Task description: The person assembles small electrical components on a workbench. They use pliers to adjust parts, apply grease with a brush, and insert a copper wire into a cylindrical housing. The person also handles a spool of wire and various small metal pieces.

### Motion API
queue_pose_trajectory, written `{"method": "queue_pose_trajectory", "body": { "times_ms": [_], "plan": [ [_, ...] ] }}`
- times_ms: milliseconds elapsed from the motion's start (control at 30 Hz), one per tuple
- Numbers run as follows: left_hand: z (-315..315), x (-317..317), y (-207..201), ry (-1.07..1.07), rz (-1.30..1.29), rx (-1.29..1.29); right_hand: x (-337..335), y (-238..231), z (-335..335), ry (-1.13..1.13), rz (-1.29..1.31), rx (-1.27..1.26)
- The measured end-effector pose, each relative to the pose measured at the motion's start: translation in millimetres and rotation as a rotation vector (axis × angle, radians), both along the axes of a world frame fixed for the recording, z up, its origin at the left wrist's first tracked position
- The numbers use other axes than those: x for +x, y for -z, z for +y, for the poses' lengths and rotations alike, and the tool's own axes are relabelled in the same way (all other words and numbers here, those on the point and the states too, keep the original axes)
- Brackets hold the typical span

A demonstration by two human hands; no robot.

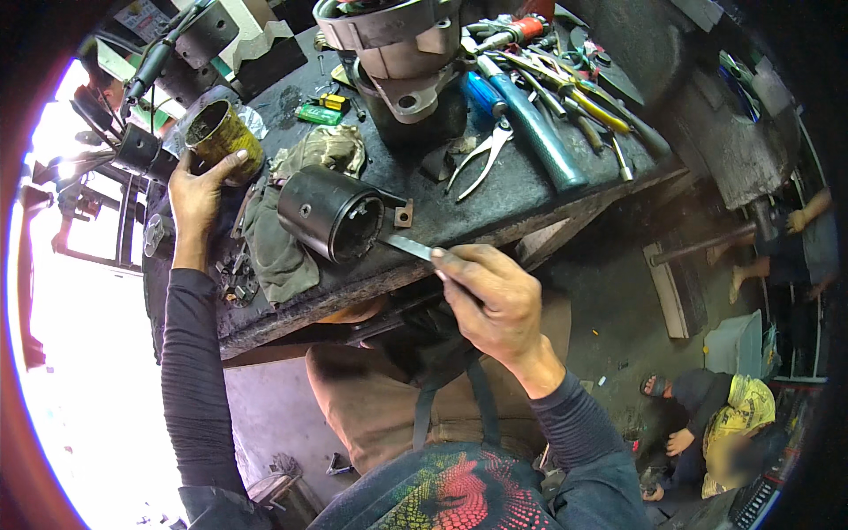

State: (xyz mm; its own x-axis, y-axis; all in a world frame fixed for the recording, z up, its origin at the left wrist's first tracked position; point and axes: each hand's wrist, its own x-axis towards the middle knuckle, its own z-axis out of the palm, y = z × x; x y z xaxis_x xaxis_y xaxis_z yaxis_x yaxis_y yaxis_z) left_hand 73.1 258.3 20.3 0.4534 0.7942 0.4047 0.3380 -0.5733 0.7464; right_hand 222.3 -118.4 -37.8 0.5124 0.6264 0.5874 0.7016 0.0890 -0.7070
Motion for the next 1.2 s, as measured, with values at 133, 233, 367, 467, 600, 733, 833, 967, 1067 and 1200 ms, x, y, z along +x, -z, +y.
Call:
{"method": "queue_pose_trajectory", "body": {
  "times_ms": [133,233,367,467,600,733,833,967,1067,1200],
  "plan": [
    [-2,3,1,-0.028,0.021,0.006,2,0,-1,-0.063,-0.054,-0.014],
    [-7,3,0,0.008,-0.058,0.013,4,0,-1,-0.019,-0.102,0.011],
    [-20,1,-4,-0.004,-0.092,0.075,4,1,0,-0.027,-0.087,0.003],
    [-27,-2,-6,0.039,-0.148,0.127,4,2,1,-0.03,-0.08,0.012],
    [-27,-2,0,0.062,-0.126,0.085,5,2,0,-0.025,-0.086,0.027],
    [-16,-1,5,0.013,-0.105,-0.004,4,1,-1,-0.029,-0.064,0.029],
    [-10,-1,6,-0.03,-0.027,-0.006,4,-1,0,-0.049,-0.079,-0.013],
    [-9,-3,6,-0.068,0.019,-0.031,4,1,0,0.001,-0.059,0.084],
    [-12,-7,3,-0.109,0.09,-0.05,4,2,0,-0.058,-0.079,-0.002],
    [-30,-18,-12,-0.079,-0.068,-0.202,0,0,-1,0.017,-0.057,0.079]
  ]
}}
